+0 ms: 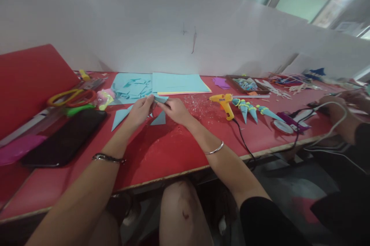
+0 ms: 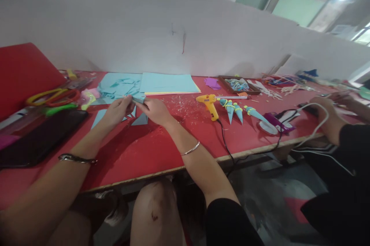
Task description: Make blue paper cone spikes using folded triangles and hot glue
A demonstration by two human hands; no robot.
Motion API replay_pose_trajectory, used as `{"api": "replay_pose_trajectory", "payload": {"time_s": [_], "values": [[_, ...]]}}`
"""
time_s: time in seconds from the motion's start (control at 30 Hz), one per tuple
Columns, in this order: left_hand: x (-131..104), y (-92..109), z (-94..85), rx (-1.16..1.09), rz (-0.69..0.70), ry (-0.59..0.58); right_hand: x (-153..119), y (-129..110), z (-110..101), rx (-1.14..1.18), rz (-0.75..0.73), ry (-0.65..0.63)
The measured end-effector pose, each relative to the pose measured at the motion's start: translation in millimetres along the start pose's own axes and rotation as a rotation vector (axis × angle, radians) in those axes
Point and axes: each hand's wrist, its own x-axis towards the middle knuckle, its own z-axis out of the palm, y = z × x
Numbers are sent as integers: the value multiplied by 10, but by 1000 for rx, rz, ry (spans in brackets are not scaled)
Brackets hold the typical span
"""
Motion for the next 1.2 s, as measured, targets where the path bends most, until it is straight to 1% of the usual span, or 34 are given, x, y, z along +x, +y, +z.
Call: {"api": "replay_pose_trajectory", "payload": {"time_s": [0.13,0.3,0.43,0.63,0.77,0.87,0.97,1.1,1.2], "values": [[11,-18,4,-54,-15,-19,-12,-58,-55,-174,11,-50],[13,-19,19,-205,-103,-68,-25,-144,-125,-364,45,-114],[19,-46,11,-278,-137,-101,-39,-185,-154,-430,43,-133],[45,-93,3,-274,-145,-83,-31,-157,-148,-526,-33,-147],[52,-104,5,-321,-172,-75,-16,-146,-134,-591,-65,-163],[61,-123,-2,-326,-168,-83,-20,-160,-136,-587,-40,-166],[84,-154,-11,-314,-102,-58,-28,-171,-149,-526,14,-143],[115,-198,-21,-348,13,26,-21,-148,-170,-352,59,-116],[117,-219,-28,-335,51,20,-8,-93,-167,-196,54,-116]]}}
